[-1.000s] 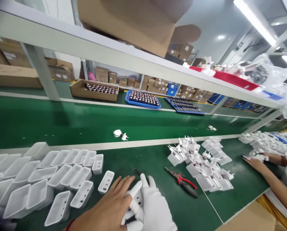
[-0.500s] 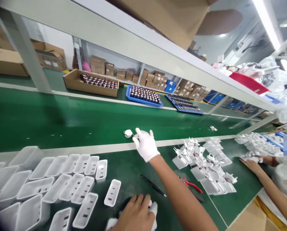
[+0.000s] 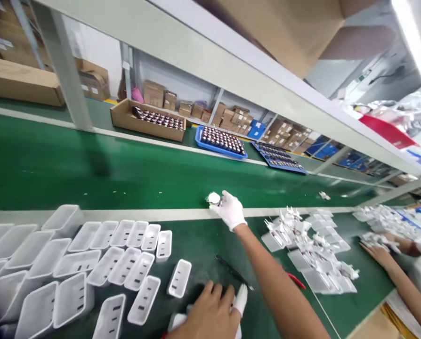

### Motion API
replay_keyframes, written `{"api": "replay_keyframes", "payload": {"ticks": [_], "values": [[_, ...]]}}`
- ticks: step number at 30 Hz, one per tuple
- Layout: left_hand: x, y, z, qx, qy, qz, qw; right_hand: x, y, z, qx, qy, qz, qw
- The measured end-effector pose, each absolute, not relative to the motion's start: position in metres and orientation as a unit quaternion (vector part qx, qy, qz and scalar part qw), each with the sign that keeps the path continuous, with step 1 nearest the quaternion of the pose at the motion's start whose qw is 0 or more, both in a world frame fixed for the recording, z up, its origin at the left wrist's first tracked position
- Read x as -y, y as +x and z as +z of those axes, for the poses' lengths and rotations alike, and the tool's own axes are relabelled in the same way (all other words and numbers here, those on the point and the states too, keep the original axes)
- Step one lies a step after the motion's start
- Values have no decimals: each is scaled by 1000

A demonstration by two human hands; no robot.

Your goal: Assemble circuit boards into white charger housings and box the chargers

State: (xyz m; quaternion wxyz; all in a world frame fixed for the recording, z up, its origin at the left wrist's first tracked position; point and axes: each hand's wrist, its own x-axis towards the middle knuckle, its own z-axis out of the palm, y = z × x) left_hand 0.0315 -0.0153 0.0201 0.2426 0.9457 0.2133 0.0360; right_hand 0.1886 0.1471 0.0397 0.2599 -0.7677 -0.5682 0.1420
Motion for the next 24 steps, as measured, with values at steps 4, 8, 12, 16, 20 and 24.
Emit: {"api": "replay_keyframes", "payload": {"ticks": [4,8,12,16,20,24], "values": [[16,15,40,-194,948,41,250,-67,230,58,536,-700,224,416],[15,15,53,-228,951,29,206,20,251,71,503,-649,281,497],[19,22,50,-246,961,2,129,80,259,65,442,-609,328,571],[26,40,49,-202,967,-4,153,116,266,47,373,-583,329,643],[20,58,54,-156,970,-45,183,144,270,33,355,-591,314,653],[7,58,47,-168,961,-47,213,164,269,31,388,-642,298,591]]}}
